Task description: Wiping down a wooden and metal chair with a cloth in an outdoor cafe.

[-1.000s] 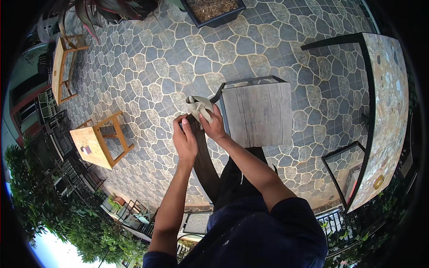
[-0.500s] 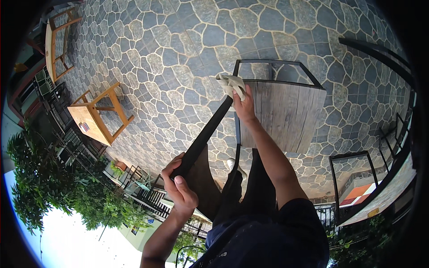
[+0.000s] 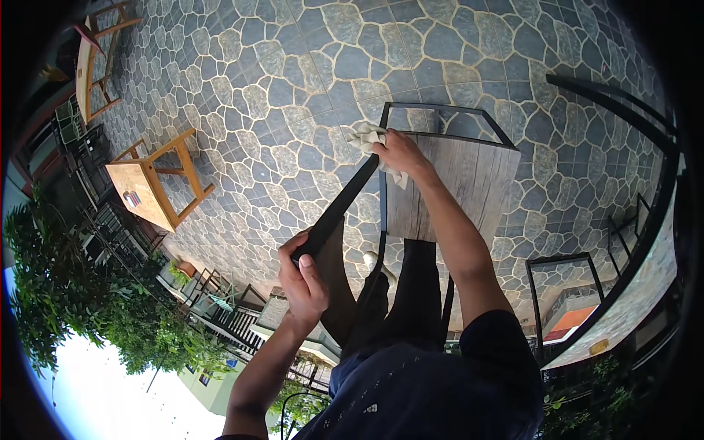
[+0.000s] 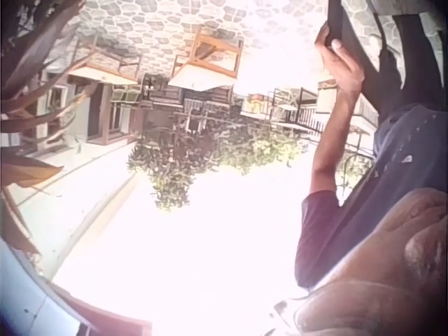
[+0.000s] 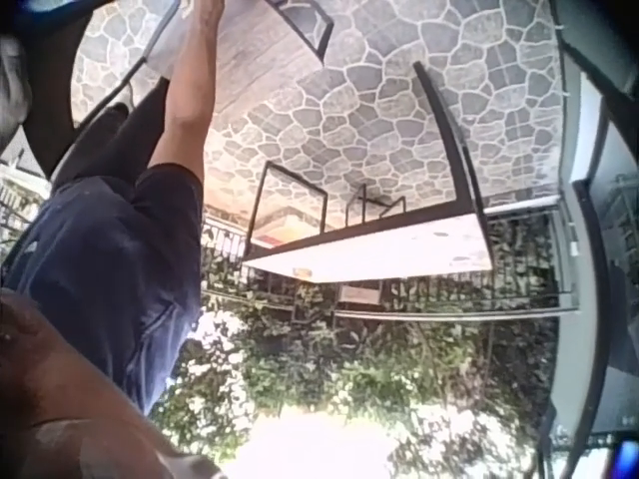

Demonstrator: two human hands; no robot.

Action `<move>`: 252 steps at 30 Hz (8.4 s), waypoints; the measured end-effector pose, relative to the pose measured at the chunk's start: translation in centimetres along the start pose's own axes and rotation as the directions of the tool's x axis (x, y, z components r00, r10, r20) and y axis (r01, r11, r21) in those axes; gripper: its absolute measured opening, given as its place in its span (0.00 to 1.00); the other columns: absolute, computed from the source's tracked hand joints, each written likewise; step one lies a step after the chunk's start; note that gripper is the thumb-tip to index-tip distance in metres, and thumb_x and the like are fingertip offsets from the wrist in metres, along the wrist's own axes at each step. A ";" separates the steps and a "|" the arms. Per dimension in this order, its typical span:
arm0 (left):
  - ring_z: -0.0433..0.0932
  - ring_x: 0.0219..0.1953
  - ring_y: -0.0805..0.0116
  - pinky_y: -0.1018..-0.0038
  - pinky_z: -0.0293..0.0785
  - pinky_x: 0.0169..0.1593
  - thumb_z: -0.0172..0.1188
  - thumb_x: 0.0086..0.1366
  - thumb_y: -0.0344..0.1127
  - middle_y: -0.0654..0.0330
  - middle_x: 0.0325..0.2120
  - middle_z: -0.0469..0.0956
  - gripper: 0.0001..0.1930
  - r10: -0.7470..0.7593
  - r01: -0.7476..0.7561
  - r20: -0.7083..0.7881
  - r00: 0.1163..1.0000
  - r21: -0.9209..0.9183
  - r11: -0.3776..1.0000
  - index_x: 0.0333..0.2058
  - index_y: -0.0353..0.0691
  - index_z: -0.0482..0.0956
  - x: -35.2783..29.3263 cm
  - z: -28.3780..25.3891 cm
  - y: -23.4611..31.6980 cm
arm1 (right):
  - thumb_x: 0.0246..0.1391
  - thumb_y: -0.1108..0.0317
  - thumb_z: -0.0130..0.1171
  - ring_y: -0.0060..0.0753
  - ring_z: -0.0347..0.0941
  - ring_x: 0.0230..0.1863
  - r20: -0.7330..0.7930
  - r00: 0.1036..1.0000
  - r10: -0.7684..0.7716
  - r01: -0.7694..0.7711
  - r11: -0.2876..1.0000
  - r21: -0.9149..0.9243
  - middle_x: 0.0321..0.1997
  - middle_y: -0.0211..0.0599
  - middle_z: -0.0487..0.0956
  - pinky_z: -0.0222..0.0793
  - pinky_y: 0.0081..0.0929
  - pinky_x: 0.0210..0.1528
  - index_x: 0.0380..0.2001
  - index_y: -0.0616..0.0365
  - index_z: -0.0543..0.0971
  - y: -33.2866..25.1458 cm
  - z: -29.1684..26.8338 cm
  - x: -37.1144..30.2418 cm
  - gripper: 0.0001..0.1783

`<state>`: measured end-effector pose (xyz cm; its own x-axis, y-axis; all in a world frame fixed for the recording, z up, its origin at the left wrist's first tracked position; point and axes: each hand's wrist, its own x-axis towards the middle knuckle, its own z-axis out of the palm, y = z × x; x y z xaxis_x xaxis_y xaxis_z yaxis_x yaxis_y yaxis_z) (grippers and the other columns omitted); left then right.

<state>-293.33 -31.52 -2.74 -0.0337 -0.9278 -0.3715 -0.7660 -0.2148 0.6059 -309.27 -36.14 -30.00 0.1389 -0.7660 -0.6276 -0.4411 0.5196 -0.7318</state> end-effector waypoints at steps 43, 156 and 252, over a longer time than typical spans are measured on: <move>0.71 0.38 0.49 0.63 0.66 0.43 0.41 0.65 0.36 0.46 0.35 0.72 0.13 0.069 -0.076 -0.108 0.992 -0.062 0.995 0.40 0.33 0.69 1.7 0.8 -0.9 | 0.49 0.74 0.50 0.45 0.73 0.38 -0.512 0.858 -0.049 0.319 0.832 0.455 0.36 0.46 0.75 0.68 0.34 0.40 0.39 0.61 0.75 -10.2 4.5 -15.8 0.13; 0.75 0.41 0.56 0.66 0.68 0.45 0.48 0.59 0.33 0.49 0.40 0.74 0.15 0.216 0.066 0.265 0.940 -0.761 0.646 0.45 0.34 0.68 9.2 3.8 -6.2 | 0.42 0.69 0.55 0.45 0.62 0.58 -0.586 0.809 -0.031 0.106 0.990 0.094 0.56 0.48 0.67 0.55 0.31 0.60 0.59 0.57 0.61 -10.1 20.1 -33.0 0.36; 0.75 0.29 0.41 0.53 0.69 0.34 0.41 0.63 0.42 0.42 0.24 0.76 0.18 0.518 -0.965 0.853 0.062 -0.083 0.251 0.29 0.34 0.74 -12.6 2.0 -8.4 | 0.49 0.63 0.52 0.42 0.70 0.41 -0.448 -0.074 0.891 0.628 0.390 0.674 0.33 0.47 0.74 0.64 0.32 0.42 0.35 0.68 0.75 -11.4 30.8 -30.1 0.16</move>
<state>-287.72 -17.44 -4.54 -0.9465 0.0920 -0.3094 -0.1065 0.8159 0.5683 -281.15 -7.38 -10.99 -0.8002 0.3503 -0.4868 0.5123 -0.0229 -0.8585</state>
